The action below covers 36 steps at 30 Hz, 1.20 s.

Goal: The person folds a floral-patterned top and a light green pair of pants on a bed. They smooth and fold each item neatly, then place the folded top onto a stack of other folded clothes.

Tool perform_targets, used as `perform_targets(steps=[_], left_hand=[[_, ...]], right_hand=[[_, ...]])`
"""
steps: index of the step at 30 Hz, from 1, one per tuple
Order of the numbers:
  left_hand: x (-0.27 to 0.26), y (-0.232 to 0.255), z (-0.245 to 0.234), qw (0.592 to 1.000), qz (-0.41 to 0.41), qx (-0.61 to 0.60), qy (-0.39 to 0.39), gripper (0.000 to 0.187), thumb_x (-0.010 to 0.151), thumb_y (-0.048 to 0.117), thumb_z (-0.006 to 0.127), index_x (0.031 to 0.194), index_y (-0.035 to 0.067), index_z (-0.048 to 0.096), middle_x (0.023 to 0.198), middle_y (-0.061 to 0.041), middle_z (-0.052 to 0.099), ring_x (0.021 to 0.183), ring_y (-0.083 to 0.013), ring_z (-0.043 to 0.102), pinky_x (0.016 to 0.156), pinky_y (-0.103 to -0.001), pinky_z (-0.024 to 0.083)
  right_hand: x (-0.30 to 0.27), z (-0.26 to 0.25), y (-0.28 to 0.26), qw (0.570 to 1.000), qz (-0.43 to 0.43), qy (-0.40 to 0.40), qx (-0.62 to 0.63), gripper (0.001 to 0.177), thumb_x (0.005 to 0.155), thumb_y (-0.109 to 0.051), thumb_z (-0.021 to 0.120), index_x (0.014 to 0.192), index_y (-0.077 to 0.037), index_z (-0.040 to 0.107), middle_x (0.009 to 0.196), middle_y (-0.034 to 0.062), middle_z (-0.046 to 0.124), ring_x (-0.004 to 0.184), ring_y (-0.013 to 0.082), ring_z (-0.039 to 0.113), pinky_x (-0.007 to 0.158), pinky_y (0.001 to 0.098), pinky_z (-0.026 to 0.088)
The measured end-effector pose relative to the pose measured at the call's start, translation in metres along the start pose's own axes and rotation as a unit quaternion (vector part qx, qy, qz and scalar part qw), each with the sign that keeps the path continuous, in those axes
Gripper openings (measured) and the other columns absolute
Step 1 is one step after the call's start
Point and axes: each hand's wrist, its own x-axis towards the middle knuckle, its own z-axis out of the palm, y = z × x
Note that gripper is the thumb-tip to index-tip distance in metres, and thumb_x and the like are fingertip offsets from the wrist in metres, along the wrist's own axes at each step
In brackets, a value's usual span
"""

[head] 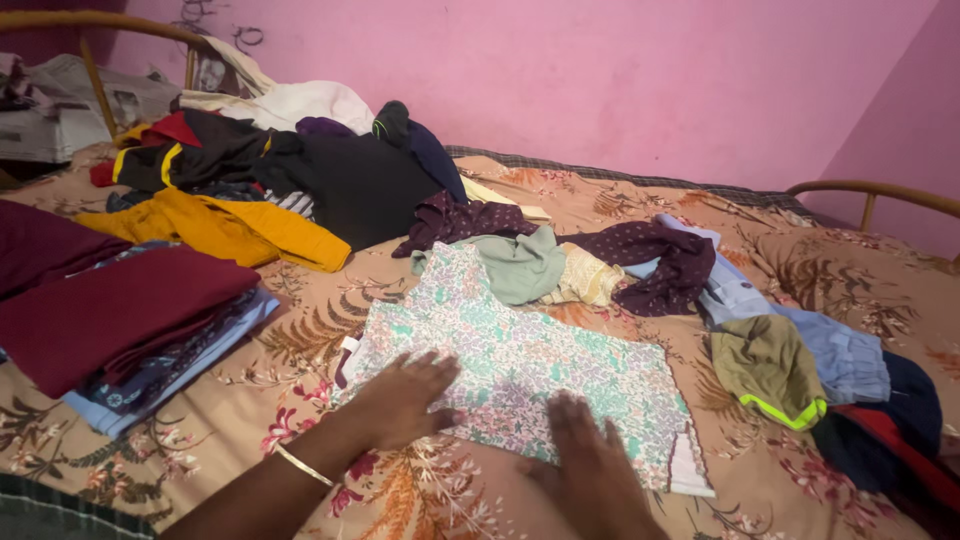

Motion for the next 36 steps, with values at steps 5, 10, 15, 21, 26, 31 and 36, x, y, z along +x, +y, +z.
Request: perform_targets(steps=[5, 10, 15, 21, 26, 31, 36], left_hand=[[-0.007, -0.013, -0.004, 0.998, -0.055, 0.029, 0.005, 0.089, 0.097, 0.069, 0.026, 0.162, 0.010, 0.012, 0.171, -0.008, 0.010, 0.158, -0.0259, 0.006, 0.126, -0.051, 0.004], [-0.009, -0.015, 0.002, 0.996, -0.066, 0.049, 0.036, 0.087, 0.098, 0.067, 0.029, 0.161, 0.008, 0.017, 0.170, -0.008, 0.014, 0.158, -0.0250, 0.010, 0.126, -0.050, 0.007], [-0.010, -0.012, -0.005, 0.986, -0.147, 0.008, 0.083, 0.080, 0.101, 0.062, 0.039, 0.160, 0.013, 0.020, 0.170, -0.012, 0.012, 0.157, -0.0319, 0.007, 0.125, -0.053, 0.009], [-0.021, -0.019, -0.027, 0.920, -0.267, -0.155, 0.241, 0.082, 0.087, 0.036, 0.075, 0.154, 0.007, 0.039, 0.154, -0.019, 0.048, 0.144, -0.0319, 0.046, 0.121, -0.041, 0.037], [-0.026, -0.023, -0.043, 0.897, -0.335, -0.195, 0.214, 0.083, 0.081, 0.027, 0.081, 0.154, 0.015, 0.042, 0.137, -0.017, 0.062, 0.127, -0.0325, 0.061, 0.109, -0.042, 0.049], [-0.034, -0.013, -0.055, 0.911, -0.316, -0.126, 0.233, 0.042, 0.089, 0.031, 0.071, 0.130, 0.022, 0.070, 0.118, -0.011, 0.073, 0.108, -0.0289, 0.072, 0.097, -0.045, 0.055], [-0.055, 0.002, -0.074, 0.898, -0.260, -0.061, 0.350, 0.024, 0.093, 0.031, 0.065, 0.106, 0.019, 0.079, 0.099, -0.015, 0.076, 0.093, -0.0362, 0.072, 0.087, -0.048, 0.056]], right_hand=[[0.001, 0.024, 0.084, 0.995, 0.094, 0.014, 0.000, 0.095, 0.094, -0.073, 0.040, 0.162, -0.013, 0.011, 0.170, 0.0088, 0.008, 0.157, 0.0290, 0.007, 0.124, 0.0532, 0.010], [-0.015, 0.039, 0.170, 0.980, 0.186, 0.031, 0.059, 0.089, 0.094, -0.071, 0.038, 0.162, -0.017, 0.019, 0.172, 0.0034, 0.013, 0.159, 0.0272, 0.011, 0.125, 0.0576, 0.013], [-0.031, 0.039, 0.190, 0.964, 0.212, 0.072, 0.146, 0.078, 0.092, -0.062, 0.051, 0.156, -0.019, 0.041, 0.168, 0.0075, 0.031, 0.156, 0.0279, 0.027, 0.122, 0.0564, 0.022], [-0.028, 0.029, 0.155, 0.928, 0.154, 0.197, 0.276, 0.062, 0.085, -0.032, 0.074, 0.140, -0.008, 0.061, 0.113, 0.0149, 0.068, 0.102, 0.0289, 0.067, 0.090, 0.0363, 0.055], [-0.010, 0.010, 0.142, 0.948, 0.147, 0.120, 0.256, 0.060, 0.082, -0.035, 0.080, 0.136, -0.012, 0.066, 0.101, 0.0149, 0.074, 0.090, 0.0257, 0.072, 0.082, 0.0381, 0.056], [0.000, -0.004, 0.159, 0.963, 0.140, 0.065, 0.219, 0.038, 0.075, -0.034, 0.085, 0.107, -0.013, 0.078, 0.086, 0.0081, 0.077, 0.079, 0.0197, 0.074, 0.076, 0.0361, 0.057], [0.003, -0.004, 0.165, 0.980, 0.071, 0.119, 0.140, 0.030, 0.073, -0.028, 0.087, 0.097, -0.014, 0.078, 0.084, 0.0043, 0.075, 0.079, 0.0162, 0.069, 0.076, 0.0320, 0.053]])
